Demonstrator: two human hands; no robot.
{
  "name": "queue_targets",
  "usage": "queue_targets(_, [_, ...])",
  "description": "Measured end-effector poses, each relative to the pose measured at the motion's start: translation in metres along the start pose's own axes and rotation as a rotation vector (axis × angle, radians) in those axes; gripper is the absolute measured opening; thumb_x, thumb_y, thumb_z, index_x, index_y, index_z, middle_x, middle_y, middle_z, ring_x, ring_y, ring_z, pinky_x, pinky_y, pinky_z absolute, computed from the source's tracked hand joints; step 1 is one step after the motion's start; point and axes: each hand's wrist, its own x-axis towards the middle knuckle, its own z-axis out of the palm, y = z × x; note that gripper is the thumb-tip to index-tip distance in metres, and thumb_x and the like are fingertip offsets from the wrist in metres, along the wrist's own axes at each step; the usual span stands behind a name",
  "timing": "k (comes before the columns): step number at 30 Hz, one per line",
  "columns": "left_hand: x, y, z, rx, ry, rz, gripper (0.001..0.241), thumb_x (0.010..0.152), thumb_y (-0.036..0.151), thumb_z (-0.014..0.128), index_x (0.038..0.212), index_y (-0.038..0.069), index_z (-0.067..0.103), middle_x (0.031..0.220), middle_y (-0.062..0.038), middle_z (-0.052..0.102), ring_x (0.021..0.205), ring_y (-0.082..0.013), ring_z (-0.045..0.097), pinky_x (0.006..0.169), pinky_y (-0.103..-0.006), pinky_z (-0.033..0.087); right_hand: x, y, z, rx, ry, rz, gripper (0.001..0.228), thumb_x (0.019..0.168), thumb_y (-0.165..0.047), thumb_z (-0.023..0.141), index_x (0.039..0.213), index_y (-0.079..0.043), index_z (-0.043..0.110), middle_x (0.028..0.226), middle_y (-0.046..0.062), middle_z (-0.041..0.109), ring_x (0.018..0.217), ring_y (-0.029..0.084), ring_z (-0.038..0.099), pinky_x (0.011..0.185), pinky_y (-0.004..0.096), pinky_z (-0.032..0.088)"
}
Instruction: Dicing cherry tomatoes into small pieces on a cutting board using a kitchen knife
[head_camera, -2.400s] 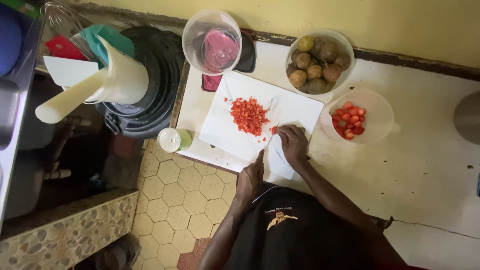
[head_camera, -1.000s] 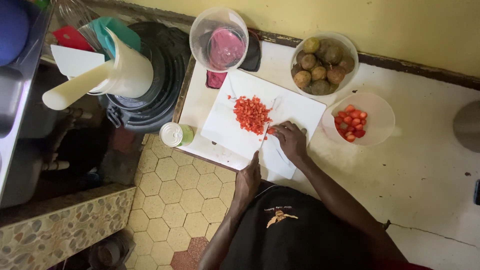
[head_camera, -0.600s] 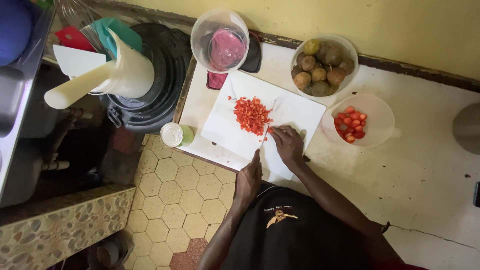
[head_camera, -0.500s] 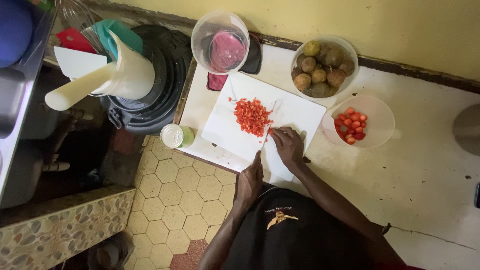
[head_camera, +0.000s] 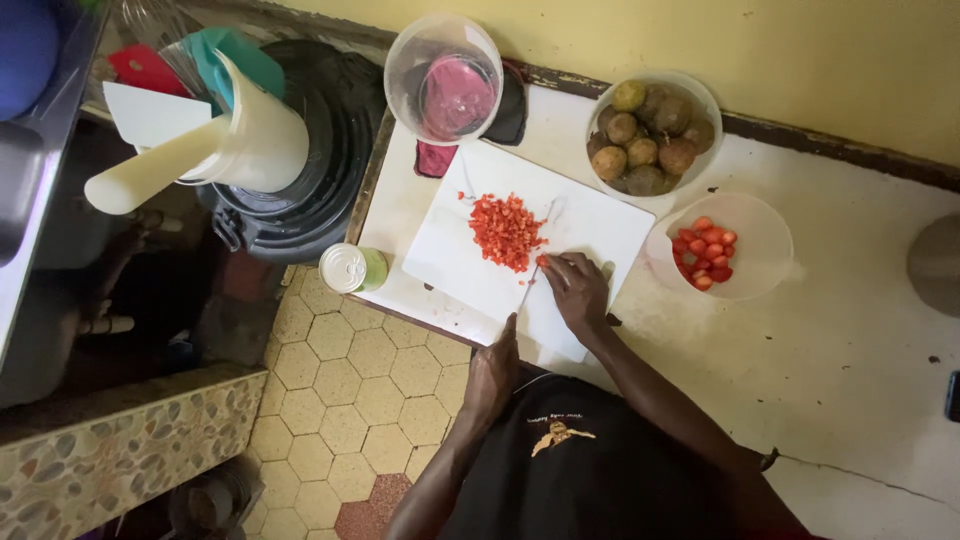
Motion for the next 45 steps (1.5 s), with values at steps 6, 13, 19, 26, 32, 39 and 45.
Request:
queue_targets(6, [0.017, 0.009, -0.005, -0.094, 0.032, 0.053, 0.057, 0.112, 0.018, 0.058, 0.169, 0.016, 0.061, 0.089, -0.035, 0.082, 0.085, -0.0570, 0.082, 0.071, -0.0707, 0.055, 0.002, -0.001, -0.002, 0.041, 0.025, 0.060, 0.019, 0.107, -0.033, 0.089, 0.126, -0.027, 0.091, 0.110, -0.004, 0.078, 0.096, 0.022, 0.083, 0.086, 0.034, 0.066])
queue_targets(13, [0.025, 0.031, -0.010, -0.107, -0.026, 0.024, 0.058, 0.114, 0.015, 0.056, 0.172, 0.014, 0.057, 0.088, -0.036, 0.082, 0.082, -0.0588, 0.081, 0.070, -0.0684, 0.060, 0.007, -0.004, -0.008, 0.084, -0.041, 0.070, 0.017, 0.110, -0.031, 0.086, 0.124, -0.023, 0.090, 0.112, 0.000, 0.079, 0.095, 0.027, 0.083, 0.087, 0.041, 0.066])
queue_targets(19, [0.010, -0.002, 0.013, 0.034, -0.064, 0.034, 0.063, 0.113, 0.014, 0.058, 0.175, 0.016, 0.051, 0.087, -0.033, 0.082, 0.084, -0.0544, 0.083, 0.073, -0.0675, 0.064, 0.016, -0.011, -0.015, 0.054, -0.038, 0.055, 0.020, 0.110, -0.032, 0.086, 0.127, -0.022, 0.089, 0.115, 0.001, 0.079, 0.098, 0.027, 0.083, 0.088, 0.042, 0.065])
queue_targets(26, [0.003, 0.013, -0.007, -0.015, 0.010, 0.047, 0.056, 0.114, 0.019, 0.058, 0.170, 0.020, 0.061, 0.084, -0.031, 0.082, 0.076, -0.0536, 0.082, 0.065, -0.0661, 0.061, 0.006, -0.003, -0.010, 0.125, 0.011, 0.073, 0.017, 0.108, -0.029, 0.089, 0.122, -0.021, 0.090, 0.110, 0.002, 0.078, 0.100, 0.028, 0.084, 0.087, 0.039, 0.068])
queue_targets(32, [0.018, 0.021, 0.001, -0.038, 0.020, 0.057, 0.057, 0.114, 0.017, 0.059, 0.171, 0.018, 0.059, 0.084, -0.034, 0.081, 0.078, -0.0562, 0.081, 0.065, -0.0672, 0.061, 0.015, -0.015, -0.021, 0.136, -0.002, 0.092, 0.013, 0.108, -0.025, 0.088, 0.120, -0.024, 0.090, 0.108, -0.002, 0.077, 0.097, 0.026, 0.082, 0.086, 0.040, 0.067])
queue_targets(39, [0.023, 0.036, -0.013, -0.023, -0.008, 0.046, 0.057, 0.115, 0.015, 0.057, 0.172, 0.017, 0.057, 0.085, -0.033, 0.082, 0.078, -0.0545, 0.082, 0.065, -0.0651, 0.063, 0.006, -0.008, -0.011, 0.136, -0.017, 0.123, 0.013, 0.108, -0.025, 0.087, 0.121, -0.025, 0.090, 0.111, -0.001, 0.079, 0.094, 0.027, 0.081, 0.086, 0.042, 0.066])
queue_targets(45, [0.034, 0.019, 0.007, -0.060, -0.032, 0.041, 0.056, 0.117, 0.016, 0.056, 0.173, 0.016, 0.055, 0.086, -0.035, 0.081, 0.083, -0.0583, 0.082, 0.069, -0.0677, 0.063, 0.022, -0.020, -0.026, 0.155, -0.041, 0.118, 0.012, 0.110, -0.025, 0.085, 0.120, -0.021, 0.089, 0.111, 0.005, 0.078, 0.093, 0.035, 0.080, 0.083, 0.047, 0.066])
